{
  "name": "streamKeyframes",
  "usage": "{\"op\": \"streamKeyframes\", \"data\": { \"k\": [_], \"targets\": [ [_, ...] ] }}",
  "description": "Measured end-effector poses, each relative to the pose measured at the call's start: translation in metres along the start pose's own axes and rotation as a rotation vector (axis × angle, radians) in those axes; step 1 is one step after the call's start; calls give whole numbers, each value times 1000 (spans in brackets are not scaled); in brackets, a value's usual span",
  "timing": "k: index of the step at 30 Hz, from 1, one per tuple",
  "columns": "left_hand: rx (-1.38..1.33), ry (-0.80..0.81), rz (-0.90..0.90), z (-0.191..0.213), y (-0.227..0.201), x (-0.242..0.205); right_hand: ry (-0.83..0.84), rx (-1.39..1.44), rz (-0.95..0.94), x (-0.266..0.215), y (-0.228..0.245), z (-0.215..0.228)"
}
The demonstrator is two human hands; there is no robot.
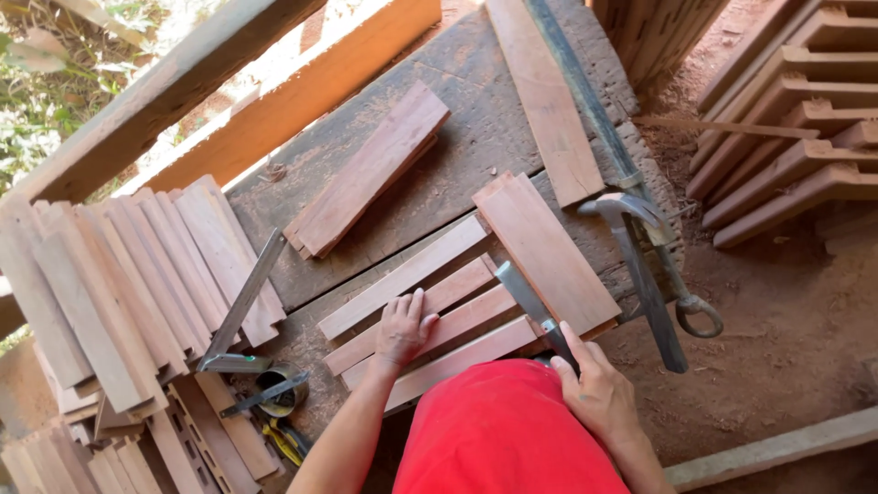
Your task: The person arranges narrow wooden slats on a workbench, aligning them edge to edge against a wider board and squaring them up. They pick up and reposition slats one at a time, hold a hammer and a bladed hand tool, and tap or trim pieces into place while building up a row of slats.
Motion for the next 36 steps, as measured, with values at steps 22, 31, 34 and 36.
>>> {"op": "streamKeyframes", "data": {
  "k": [22,31,34,36],
  "targets": [
    [-57,-119,-148,0,19,-1,-42,108,-13,0,38,5],
    [-95,-103,-151,6,21,4,114,106,-224,17,59,39],
    [-71,-140,-183,-14,28,1,146,62,-218,28,61,54],
    [-41,-182,-216,-24,32,-1,128,-7,-161,39,58,58]
  ]
}}
Point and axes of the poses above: each hand's wrist, its own x-axis towards the middle knuckle, its own z-axis out of the back of the hand, y = z × x, the point moved 3 cm from there along x, towards the middle knuckle, and after that the axes turned 2 degrees about -z, right-handed, at the moved point
